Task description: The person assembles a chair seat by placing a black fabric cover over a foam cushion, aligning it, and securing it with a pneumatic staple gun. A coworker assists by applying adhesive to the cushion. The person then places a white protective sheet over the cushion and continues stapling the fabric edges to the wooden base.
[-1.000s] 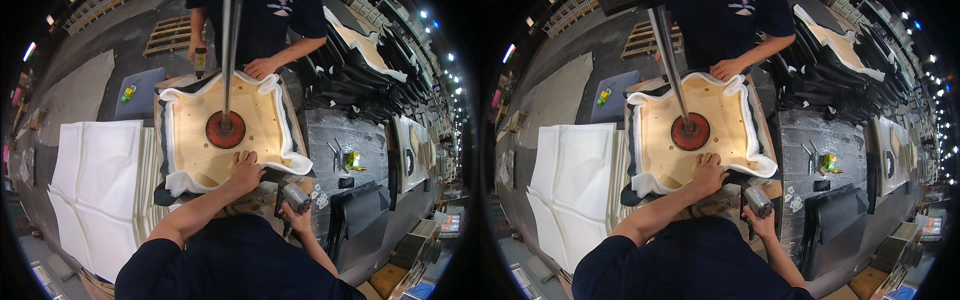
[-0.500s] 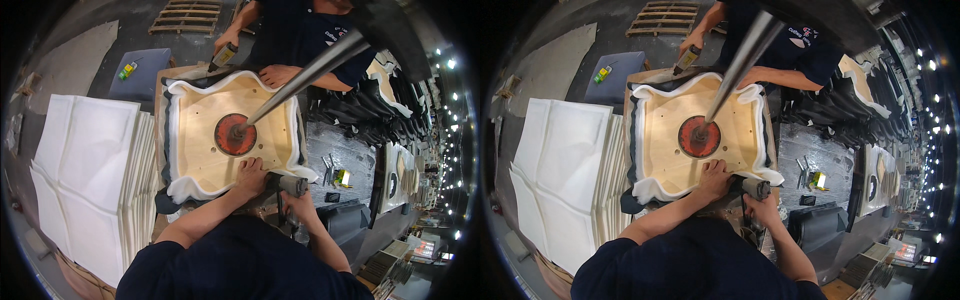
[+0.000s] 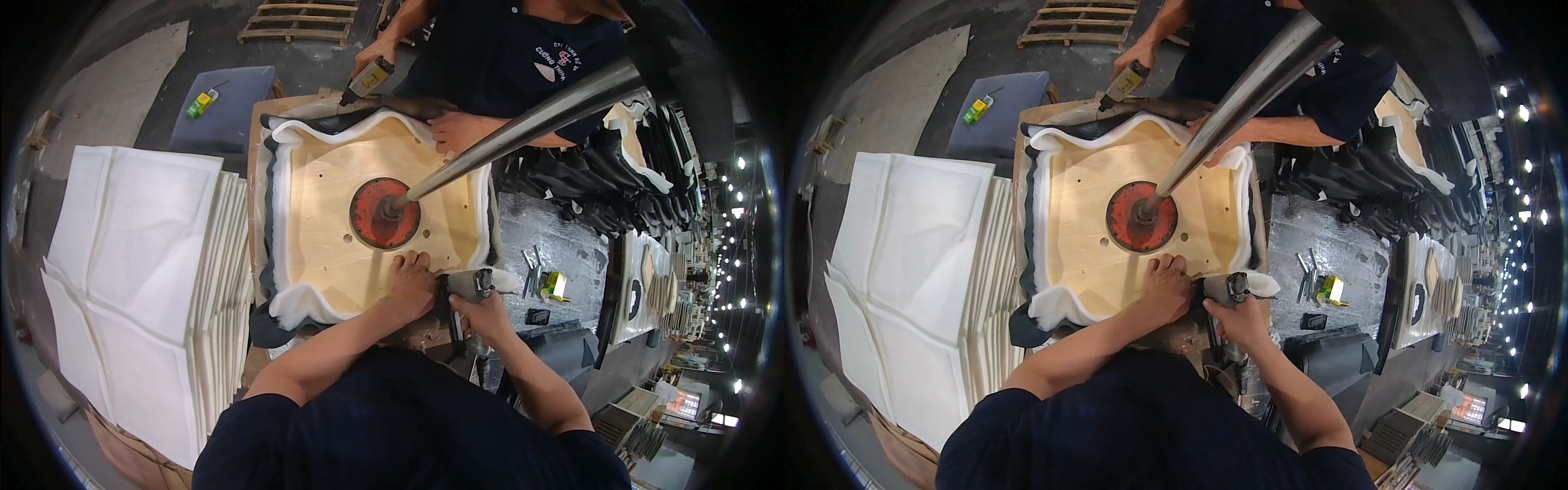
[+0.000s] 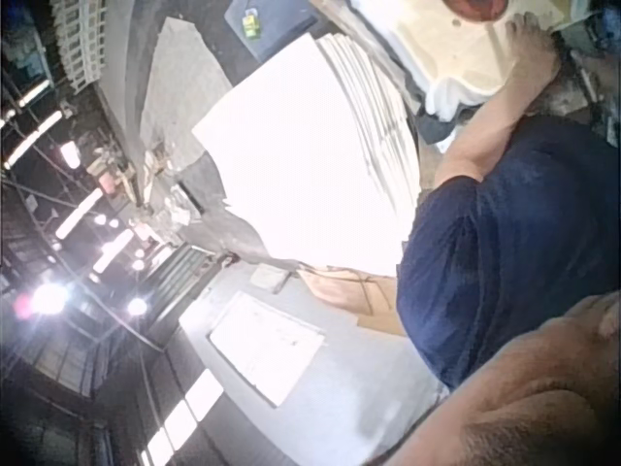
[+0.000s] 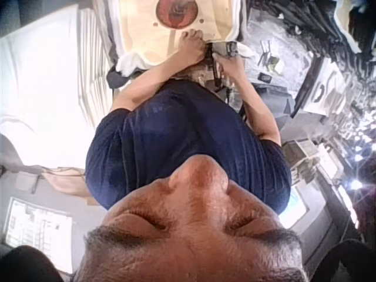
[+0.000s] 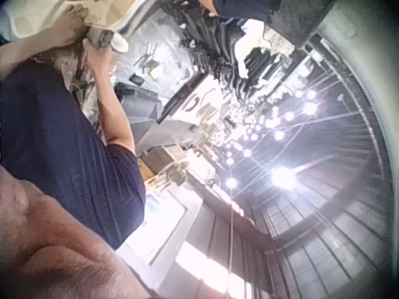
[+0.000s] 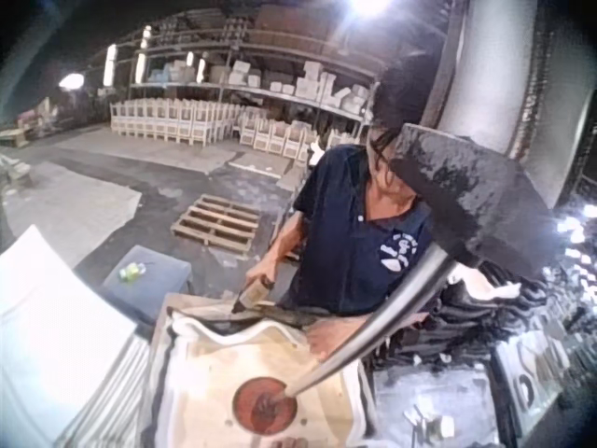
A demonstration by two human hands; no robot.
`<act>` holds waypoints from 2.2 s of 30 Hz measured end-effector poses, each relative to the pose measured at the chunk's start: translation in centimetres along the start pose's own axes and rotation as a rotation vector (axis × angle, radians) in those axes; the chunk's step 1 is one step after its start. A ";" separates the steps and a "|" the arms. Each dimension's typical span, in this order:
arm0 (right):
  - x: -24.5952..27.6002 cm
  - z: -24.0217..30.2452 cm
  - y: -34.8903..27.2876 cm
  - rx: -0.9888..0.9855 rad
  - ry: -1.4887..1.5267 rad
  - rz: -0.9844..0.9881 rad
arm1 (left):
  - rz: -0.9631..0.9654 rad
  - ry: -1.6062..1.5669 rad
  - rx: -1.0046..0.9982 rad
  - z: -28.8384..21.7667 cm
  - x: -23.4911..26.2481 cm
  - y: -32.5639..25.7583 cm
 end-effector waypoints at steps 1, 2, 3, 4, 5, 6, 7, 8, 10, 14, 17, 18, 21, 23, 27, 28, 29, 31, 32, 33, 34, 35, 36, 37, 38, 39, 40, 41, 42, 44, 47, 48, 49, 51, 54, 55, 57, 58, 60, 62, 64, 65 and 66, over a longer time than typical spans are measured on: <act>0.1 -0.4 0.0 -0.007 0.001 -0.015 | -0.006 0.031 -0.036 -0.1 0.3 -0.4; 0.0 -0.4 0.0 -0.013 0.001 -0.024 | -0.037 0.022 -0.033 0.1 0.6 -0.8; 0.0 -0.4 -0.1 -0.017 -0.014 -0.026 | -0.067 0.013 -0.031 0.3 0.9 -1.1; 0.0 -0.4 -0.1 -0.021 -0.028 -0.028 | -0.097 0.003 -0.030 0.4 1.1 -1.3; 0.1 -0.3 -0.2 -0.023 -0.044 -0.032 | -0.089 -0.021 0.001 0.6 1.1 -1.2; 0.1 -0.2 -0.2 -0.031 -0.064 -0.029 | -0.082 -0.046 0.032 0.8 0.9 -0.9; 0.1 0.0 -0.1 -0.039 -0.084 -0.025 | -0.073 -0.070 0.063 1.0 0.8 -0.7; 0.1 0.0 -0.2 -0.050 -0.106 -0.022 | -0.056 -0.099 0.090 1.1 0.8 -0.5; 0.0 0.3 -0.4 -0.037 -0.081 -0.025 | -0.023 -0.155 0.144 1.4 0.7 -0.3; -0.5 0.5 -0.8 0.091 -0.027 -0.003 | -0.012 -0.182 0.153 1.4 0.7 -0.1; -0.6 0.5 -0.6 0.070 -0.063 0.011 | -0.008 -0.197 0.151 1.4 0.9 -0.1; -0.7 0.7 -0.5 0.074 -0.044 0.014 | 0.000 -0.199 0.152 1.4 0.9 -0.1; -1.3 1.4 -0.5 0.065 -0.026 0.020 | -0.013 -0.203 0.148 1.5 1.1 -0.2; -1.4 1.8 -0.5 0.032 -0.063 0.015 | -0.020 -0.202 0.147 1.5 1.1 -0.2; -1.3 1.4 -0.3 0.025 -0.128 0.017 | -0.053 -0.219 0.132 1.5 1.0 -0.4; -1.3 1.2 -0.3 0.014 -0.152 0.016 | -0.073 -0.229 0.122 1.4 0.9 -0.5; -1.5 1.6 -0.3 0.006 -0.171 0.019 | -0.081 -0.223 0.121 1.5 1.0 -0.4; -1.8 2.4 -0.6 0.011 -0.218 0.035 | -0.097 -0.213 0.117 1.4 1.1 -0.5; -1.8 3.1 -0.8 0.016 -0.240 0.036 | -0.093 -0.187 0.113 1.3 1.0 -0.5; -1.8 3.0 -0.7 0.057 -0.244 0.037 | -0.089 -0.161 0.109 1.1 1.0 -0.4; -1.7 2.7 -0.4 0.097 -0.249 0.039 | -0.086 -0.135 0.105 0.9 0.9 -0.4; -1.8 2.9 -0.4 0.143 -0.248 0.040 | -0.093 -0.138 0.101 0.8 1.0 -0.4; -1.8 2.7 -0.4 0.137 -0.235 0.036 | -0.100 -0.141 0.097 0.8 1.1 -0.4; -1.7 2.6 -0.3 0.133 -0.223 0.034 | -0.109 -0.145 0.094 0.7 1.3 -0.4; -1.9 2.6 -0.2 0.133 -0.202 0.033 | -0.111 -0.138 0.084 0.7 1.7 -0.4; -2.0 2.3 -0.1 0.096 -0.185 0.038 | -0.114 -0.131 0.076 0.8 2.2 -0.3; -2.0 2.1 0.1 0.060 -0.170 0.047 | -0.120 -0.124 0.071 0.8 2.7 -0.5; -2.1 1.8 0.3 0.024 -0.145 0.053 | -0.144 -0.164 0.047 0.7 3.9 -1.0; -2.0 1.7 0.0 0.009 -0.124 0.033 | -0.155 -0.207 0.025 0.6 5.5 -2.1; -1.7 1.2 -0.3 0.023 -0.043 0.017 | -0.005 -0.287 0.027 0.7 8.6 -5.4; -2.2 1.1 -0.5 0.007 0.004 0.027 | 0.138 -0.286 0.047 4.2 10.6 -13.2; -2.3 1.3 -0.7 0.007 -0.023 0.022 | 0.132 -0.277 0.038 5.0 11.0 -14.7; -2.3 1.5 -0.8 0.005 -0.047 0.014 | 0.051 -0.219 0.017 5.8 11.6 -15.3; -2.2 1.8 -0.8 -0.005 -0.109 0.025 | -0.121 -0.121 -0.045 6.5 12.9 -15.7; -1.7 2.0 -0.6 -0.020 -0.156 -0.008 | 0.014 0.043 -0.085 7.4 10.9 -14.4; -1.6 2.1 -0.8 -0.008 -0.170 -0.035 | 0.051 0.069 -0.112 7.5 10.4 -14.1; -1.2 2.9 -1.4 0.018 -0.208 -0.090 | 0.116 0.114 -0.167 7.9 8.9 -13.7; -1.5 3.5 -1.1 0.035 -0.206 -0.060 | 0.114 0.136 -0.207 8.2 8.5 -13.3; -0.8 3.5 -0.6 0.050 -0.207 -0.013 | 0.121 0.140 -0.285 7.8 7.5 -12.5; -0.5 3.4 -0.1 0.013 -0.220 -0.031 | 0.135 0.154 -0.332 7.4 7.0 -12.1; -0.5 3.5 -0.3 -0.026 -0.247 -0.045 | 0.158 0.171 -0.348 7.3 6.8 -11.5; -0.6 3.5 -0.3 -0.013 -0.242 -0.045 | 0.161 0.164 -0.364 7.3 6.6 -11.2; -0.8 3.6 -0.4 0.000 -0.237 -0.044 | 0.163 0.155 -0.379 7.5 6.6 -10.9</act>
Point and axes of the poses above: each hand's wrist, its own y-axis towards the middle knuckle, its own x-axis out of the back of the hand, z = x × y, the point moved 8 cm from there along y, towards the middle knuckle, and after that the axes turned 11 degrees about x, right-handed, at the moved point
